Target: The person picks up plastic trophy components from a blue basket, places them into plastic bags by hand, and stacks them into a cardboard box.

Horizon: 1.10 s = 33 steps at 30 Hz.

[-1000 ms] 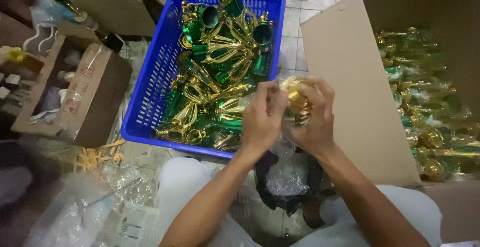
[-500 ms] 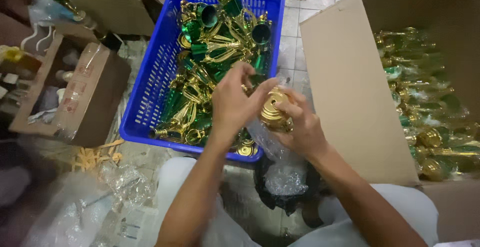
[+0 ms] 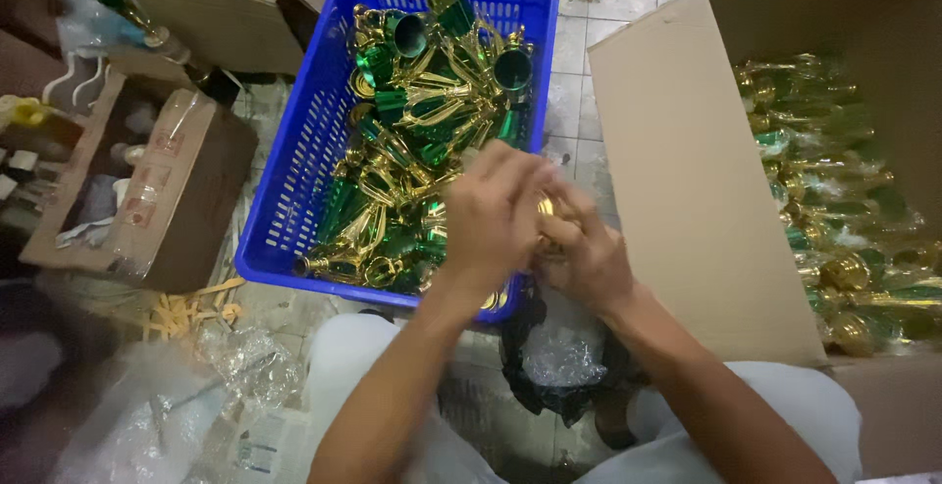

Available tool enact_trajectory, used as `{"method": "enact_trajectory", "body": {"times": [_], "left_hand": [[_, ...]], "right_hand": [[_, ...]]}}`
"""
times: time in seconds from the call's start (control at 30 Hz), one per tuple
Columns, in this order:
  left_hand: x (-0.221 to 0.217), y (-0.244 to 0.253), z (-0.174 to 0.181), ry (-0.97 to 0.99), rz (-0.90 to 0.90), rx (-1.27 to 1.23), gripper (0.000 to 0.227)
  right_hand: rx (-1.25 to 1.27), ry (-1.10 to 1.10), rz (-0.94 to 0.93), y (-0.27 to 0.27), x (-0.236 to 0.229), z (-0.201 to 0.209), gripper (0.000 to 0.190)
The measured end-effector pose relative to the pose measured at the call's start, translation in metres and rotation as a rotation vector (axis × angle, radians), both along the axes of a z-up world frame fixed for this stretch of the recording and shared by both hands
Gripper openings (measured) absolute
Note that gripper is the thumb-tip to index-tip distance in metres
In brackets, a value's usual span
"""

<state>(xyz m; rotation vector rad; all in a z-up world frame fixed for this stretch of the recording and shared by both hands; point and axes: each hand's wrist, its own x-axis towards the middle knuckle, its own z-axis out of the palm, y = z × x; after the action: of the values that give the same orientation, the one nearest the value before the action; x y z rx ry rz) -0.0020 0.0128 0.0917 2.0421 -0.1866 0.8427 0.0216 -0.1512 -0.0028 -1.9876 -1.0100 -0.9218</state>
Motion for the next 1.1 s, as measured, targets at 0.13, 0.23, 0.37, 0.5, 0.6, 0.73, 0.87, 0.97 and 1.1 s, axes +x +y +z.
{"method": "enact_trajectory", "body": {"times": [0.13,0.23,0.37,0.5,0.6,0.73,0.87,0.97,1.1], "left_hand": [[-0.016,-0.049,-0.002,-0.249,0.018,0.198,0.005],[-0.035,-0.076,-0.003,-0.357,0.030,0.220,0.013],[-0.049,-0.080,-0.017,-0.334,0.095,-0.031,0.054],[-0.037,-0.070,-0.055,0.528,0.063,-0.461,0.039],[-0.022,-0.086,-0.058,0.679,-0.014,-0.712,0.043],[-0.017,-0.094,-0.072,0.560,0.000,-0.667,0.015],[-0.026,-0.098,-0.076,0.383,-0.103,-0.510,0.018],[-0.027,-0.096,-0.089,0.274,-0.112,-0.387,0.014],[-0.035,-0.082,-0.046,0.046,0.072,-0.256,0.046]], "right_hand": [[-0.090,0.056,-0.139,0.004,0.000,0.023,0.039],[0.093,0.185,-0.157,0.003,0.007,0.036,0.041],[0.415,0.400,-0.182,-0.006,0.018,0.056,0.047],[0.640,0.545,-0.190,0.004,0.014,0.071,0.051],[0.862,0.702,-0.207,0.017,0.001,0.079,0.057],[1.084,0.854,-0.210,0.000,0.021,0.046,0.081],[0.856,0.633,-0.156,-0.013,0.028,0.033,0.087],[0.891,0.580,-0.116,-0.027,0.038,0.008,0.106],[0.878,0.446,-0.080,-0.026,0.048,-0.025,0.120]]}}
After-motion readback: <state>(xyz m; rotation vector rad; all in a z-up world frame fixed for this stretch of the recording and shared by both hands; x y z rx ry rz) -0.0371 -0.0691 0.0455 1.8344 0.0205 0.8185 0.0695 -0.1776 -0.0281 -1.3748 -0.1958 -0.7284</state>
